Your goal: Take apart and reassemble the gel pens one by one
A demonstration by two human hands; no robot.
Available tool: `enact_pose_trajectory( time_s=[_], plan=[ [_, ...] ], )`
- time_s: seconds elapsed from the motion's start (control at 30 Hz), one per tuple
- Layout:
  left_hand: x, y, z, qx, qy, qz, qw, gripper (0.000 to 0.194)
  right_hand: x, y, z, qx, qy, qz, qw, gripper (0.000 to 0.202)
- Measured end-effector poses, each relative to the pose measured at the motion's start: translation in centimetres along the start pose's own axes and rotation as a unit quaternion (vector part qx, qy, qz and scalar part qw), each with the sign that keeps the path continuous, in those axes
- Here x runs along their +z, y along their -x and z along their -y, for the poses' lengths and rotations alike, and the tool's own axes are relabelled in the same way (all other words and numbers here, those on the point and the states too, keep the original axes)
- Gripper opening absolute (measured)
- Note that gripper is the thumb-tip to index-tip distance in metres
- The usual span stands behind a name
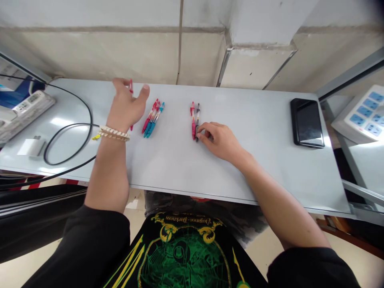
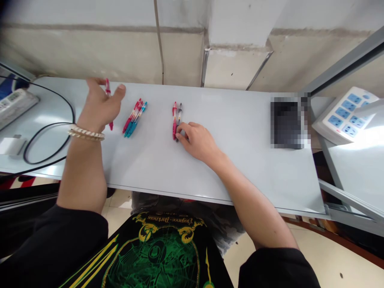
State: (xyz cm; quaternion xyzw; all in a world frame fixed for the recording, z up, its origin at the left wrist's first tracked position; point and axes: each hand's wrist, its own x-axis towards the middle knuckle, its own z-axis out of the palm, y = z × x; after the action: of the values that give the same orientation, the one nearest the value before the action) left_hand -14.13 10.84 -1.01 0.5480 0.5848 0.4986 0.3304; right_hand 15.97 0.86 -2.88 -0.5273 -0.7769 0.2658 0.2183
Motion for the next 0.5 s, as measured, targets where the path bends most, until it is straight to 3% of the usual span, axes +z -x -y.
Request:
enact_pose_trajectory(
  time_s=[0.1,0.23,0.3,0.4,0.5],
  plan=[
    [-0.6,-0.6,1.7,-0.028,-0.073,-0.038,0.996,0.070,0.1,0.0,0.1,-0.008,0.012,0.001,1.000,0.021],
    [-0.1,-0.7,2.6,-0.019,-0.029,0.001,0.999,0.062,0.0,-0.1,0.1,-0.012,0.021,0.009,1.000,0.022],
    [0.2,-0.5,2.6,0.004,-0.014,0.005,1.000,0.056,-0.1,-0.1,0.0,-0.001,0.032,0.012,0.999,0.021],
    [0.5,0.0,2.1,0.001,-0.076,-0.026,0.997,0.055,0.0,-0.3,0.0,0.016,0.050,0.011,0.999,0.021],
    [1.0,0.7,1.2,0.008,-0.075,-0.028,0.997,0.057,0.3,-0.4,0.0,0.020,0.055,0.004,0.998,0.030]
  ],
)
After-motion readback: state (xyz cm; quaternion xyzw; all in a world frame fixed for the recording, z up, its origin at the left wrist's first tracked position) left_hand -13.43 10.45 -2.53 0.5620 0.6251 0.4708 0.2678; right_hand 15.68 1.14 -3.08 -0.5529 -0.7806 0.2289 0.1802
